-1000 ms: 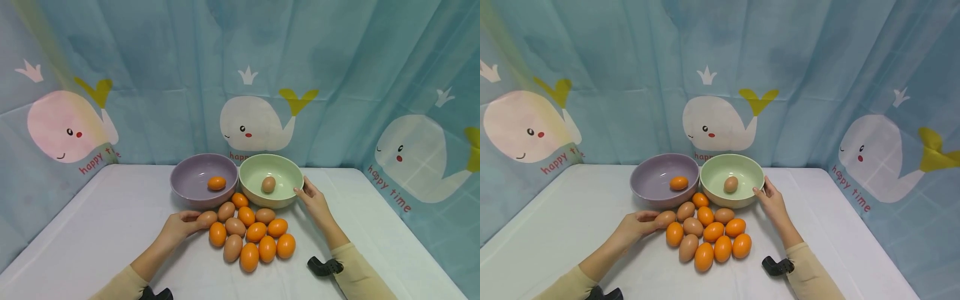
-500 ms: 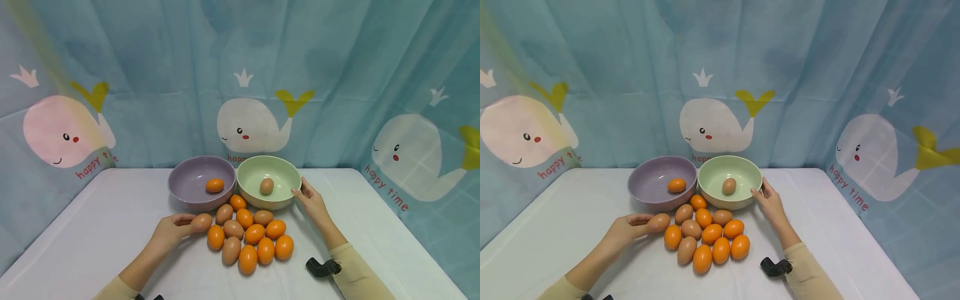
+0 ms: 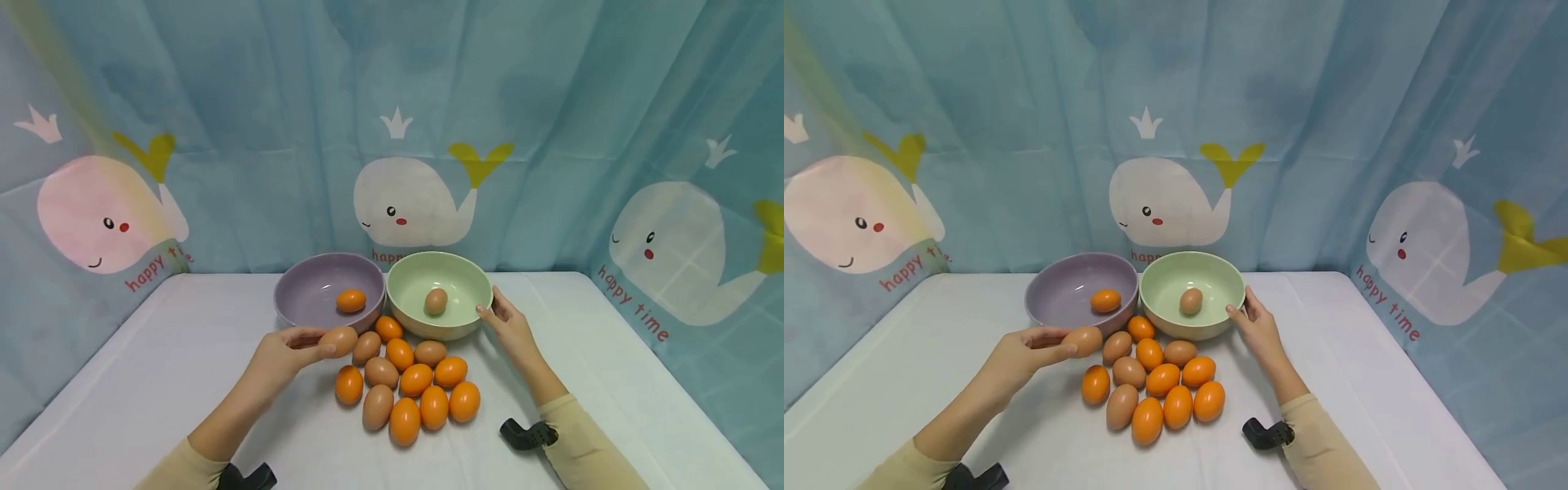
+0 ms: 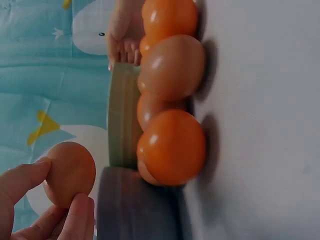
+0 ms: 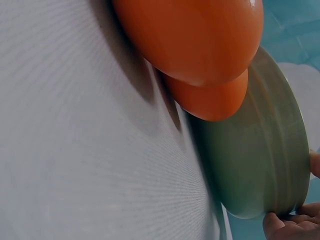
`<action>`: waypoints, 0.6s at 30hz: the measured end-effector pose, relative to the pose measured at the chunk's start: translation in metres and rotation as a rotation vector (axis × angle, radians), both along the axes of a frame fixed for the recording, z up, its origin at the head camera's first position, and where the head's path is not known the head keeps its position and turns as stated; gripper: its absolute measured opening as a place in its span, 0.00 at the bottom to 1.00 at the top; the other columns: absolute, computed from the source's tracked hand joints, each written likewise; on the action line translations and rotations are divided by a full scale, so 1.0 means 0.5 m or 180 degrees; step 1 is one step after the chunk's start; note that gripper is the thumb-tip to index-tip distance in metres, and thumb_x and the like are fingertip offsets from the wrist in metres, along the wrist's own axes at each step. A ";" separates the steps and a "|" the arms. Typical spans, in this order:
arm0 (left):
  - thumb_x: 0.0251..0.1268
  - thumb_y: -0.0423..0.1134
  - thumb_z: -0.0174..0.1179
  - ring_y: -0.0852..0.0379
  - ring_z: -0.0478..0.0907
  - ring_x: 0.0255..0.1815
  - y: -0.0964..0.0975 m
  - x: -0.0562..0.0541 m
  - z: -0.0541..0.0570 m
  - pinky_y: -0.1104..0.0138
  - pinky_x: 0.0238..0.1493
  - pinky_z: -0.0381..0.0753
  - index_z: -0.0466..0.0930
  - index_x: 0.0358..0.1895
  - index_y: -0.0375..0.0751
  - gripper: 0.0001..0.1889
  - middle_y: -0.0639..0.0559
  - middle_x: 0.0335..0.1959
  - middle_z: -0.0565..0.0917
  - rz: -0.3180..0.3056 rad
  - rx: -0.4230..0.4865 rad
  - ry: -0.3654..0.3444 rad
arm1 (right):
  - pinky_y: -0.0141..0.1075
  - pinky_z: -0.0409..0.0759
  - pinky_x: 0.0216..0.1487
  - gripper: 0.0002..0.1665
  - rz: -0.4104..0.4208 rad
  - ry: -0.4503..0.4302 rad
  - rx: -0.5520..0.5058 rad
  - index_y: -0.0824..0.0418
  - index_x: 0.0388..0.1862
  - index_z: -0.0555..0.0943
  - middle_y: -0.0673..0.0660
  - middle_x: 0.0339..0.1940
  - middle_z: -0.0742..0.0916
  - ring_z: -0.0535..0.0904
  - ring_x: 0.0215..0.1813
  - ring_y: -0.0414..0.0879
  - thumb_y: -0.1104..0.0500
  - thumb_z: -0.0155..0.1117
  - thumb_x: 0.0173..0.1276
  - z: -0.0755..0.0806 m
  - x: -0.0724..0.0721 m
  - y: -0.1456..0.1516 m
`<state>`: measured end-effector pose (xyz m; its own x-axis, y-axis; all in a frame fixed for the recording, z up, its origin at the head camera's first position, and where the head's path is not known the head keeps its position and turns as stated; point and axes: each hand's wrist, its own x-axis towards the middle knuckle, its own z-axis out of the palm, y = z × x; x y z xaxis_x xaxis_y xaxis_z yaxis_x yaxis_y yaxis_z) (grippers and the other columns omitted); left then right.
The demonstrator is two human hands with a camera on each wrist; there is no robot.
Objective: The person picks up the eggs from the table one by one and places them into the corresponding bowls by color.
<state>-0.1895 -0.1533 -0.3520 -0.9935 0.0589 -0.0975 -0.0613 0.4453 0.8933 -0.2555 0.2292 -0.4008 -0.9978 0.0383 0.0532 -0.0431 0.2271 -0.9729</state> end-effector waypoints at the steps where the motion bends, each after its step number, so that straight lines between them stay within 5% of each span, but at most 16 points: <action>1: 0.58 0.57 0.70 0.51 0.80 0.59 0.005 -0.001 0.006 0.50 0.65 0.76 0.81 0.60 0.41 0.31 0.46 0.57 0.85 -0.0013 0.0005 0.0016 | 0.41 0.53 0.80 0.45 0.0005 -0.0006 0.0009 0.62 0.81 0.45 0.58 0.82 0.53 0.47 0.83 0.48 0.54 0.57 0.76 -0.001 0.000 0.000; 9: 0.59 0.53 0.70 0.51 0.80 0.59 0.044 -0.032 0.042 0.54 0.66 0.76 0.81 0.59 0.40 0.29 0.45 0.56 0.85 -0.0159 0.0145 0.0265 | 0.41 0.53 0.80 0.45 0.0001 0.0010 -0.0033 0.62 0.81 0.45 0.59 0.82 0.53 0.47 0.83 0.48 0.54 0.57 0.76 0.000 0.000 -0.001; 18: 0.60 0.50 0.69 0.51 0.80 0.58 0.076 -0.081 0.054 0.59 0.62 0.79 0.81 0.59 0.39 0.27 0.44 0.57 0.85 -0.0228 0.0307 0.0265 | 0.40 0.53 0.80 0.45 0.0000 -0.0002 -0.0035 0.63 0.81 0.45 0.59 0.83 0.53 0.47 0.83 0.48 0.54 0.57 0.76 -0.001 -0.002 0.000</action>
